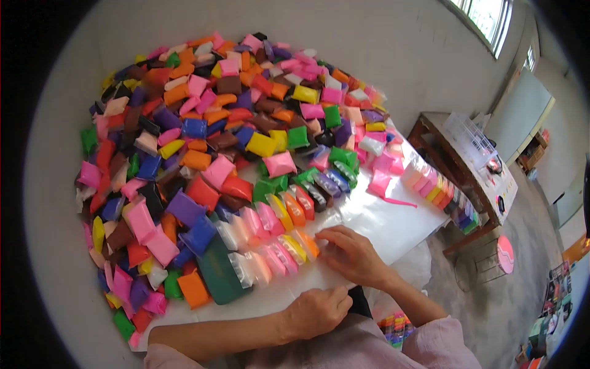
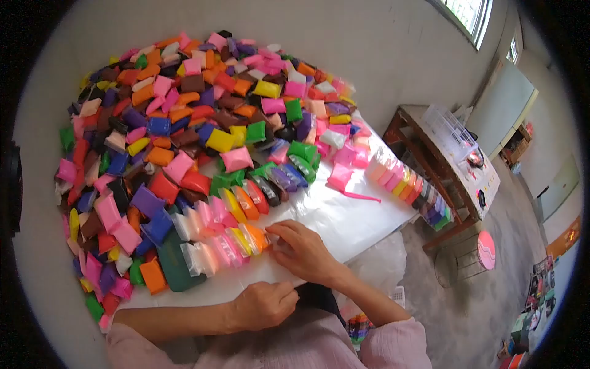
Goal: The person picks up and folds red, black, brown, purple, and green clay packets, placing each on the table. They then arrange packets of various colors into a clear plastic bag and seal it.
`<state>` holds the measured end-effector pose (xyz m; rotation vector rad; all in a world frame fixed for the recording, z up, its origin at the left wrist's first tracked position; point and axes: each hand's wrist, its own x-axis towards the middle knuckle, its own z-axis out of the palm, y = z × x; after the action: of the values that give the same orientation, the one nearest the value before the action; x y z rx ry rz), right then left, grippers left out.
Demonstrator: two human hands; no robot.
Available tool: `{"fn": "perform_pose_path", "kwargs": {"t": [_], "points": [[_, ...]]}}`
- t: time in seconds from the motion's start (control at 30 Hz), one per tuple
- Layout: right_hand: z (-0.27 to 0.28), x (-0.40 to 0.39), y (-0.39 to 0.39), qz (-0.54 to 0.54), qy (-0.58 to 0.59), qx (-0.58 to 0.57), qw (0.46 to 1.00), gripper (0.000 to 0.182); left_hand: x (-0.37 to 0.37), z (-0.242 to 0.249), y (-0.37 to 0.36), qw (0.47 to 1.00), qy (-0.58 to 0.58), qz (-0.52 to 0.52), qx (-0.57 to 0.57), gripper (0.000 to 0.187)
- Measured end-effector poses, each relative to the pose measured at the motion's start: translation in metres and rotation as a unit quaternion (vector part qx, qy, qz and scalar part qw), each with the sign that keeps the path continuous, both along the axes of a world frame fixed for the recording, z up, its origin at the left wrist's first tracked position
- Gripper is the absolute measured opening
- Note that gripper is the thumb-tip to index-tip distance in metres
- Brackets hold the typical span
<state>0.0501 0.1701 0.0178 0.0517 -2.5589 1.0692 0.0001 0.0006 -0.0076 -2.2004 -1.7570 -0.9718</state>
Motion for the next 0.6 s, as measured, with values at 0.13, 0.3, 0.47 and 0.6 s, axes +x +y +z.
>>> {"fn": "perform_pose_path", "kwargs": {"t": [0.13,0.3,0.47,0.6], "points": [[-0.004,-0.002,-0.002,0.01,0.023,0.035,0.999,0.046,0.002,0.001,-0.002,1.0,-0.007,0.013,-0.022,0.005],[0.024,0.001,0.004,-0.013,0.039,0.05,0.998,0.053,0.0,0.003,-0.001,0.999,-0.007,0.01,-0.032,0.006],[0.074,-0.064,0.031,-0.019,0.107,0.15,0.983,0.027,0.002,0.003,-0.001,0.999,-0.02,0.003,-0.037,0.007],[0.097,-0.149,0.012,0.101,0.022,0.194,0.975,0.024,0.001,-0.001,0.0,0.999,0.051,0.012,0.006,0.008]]}}
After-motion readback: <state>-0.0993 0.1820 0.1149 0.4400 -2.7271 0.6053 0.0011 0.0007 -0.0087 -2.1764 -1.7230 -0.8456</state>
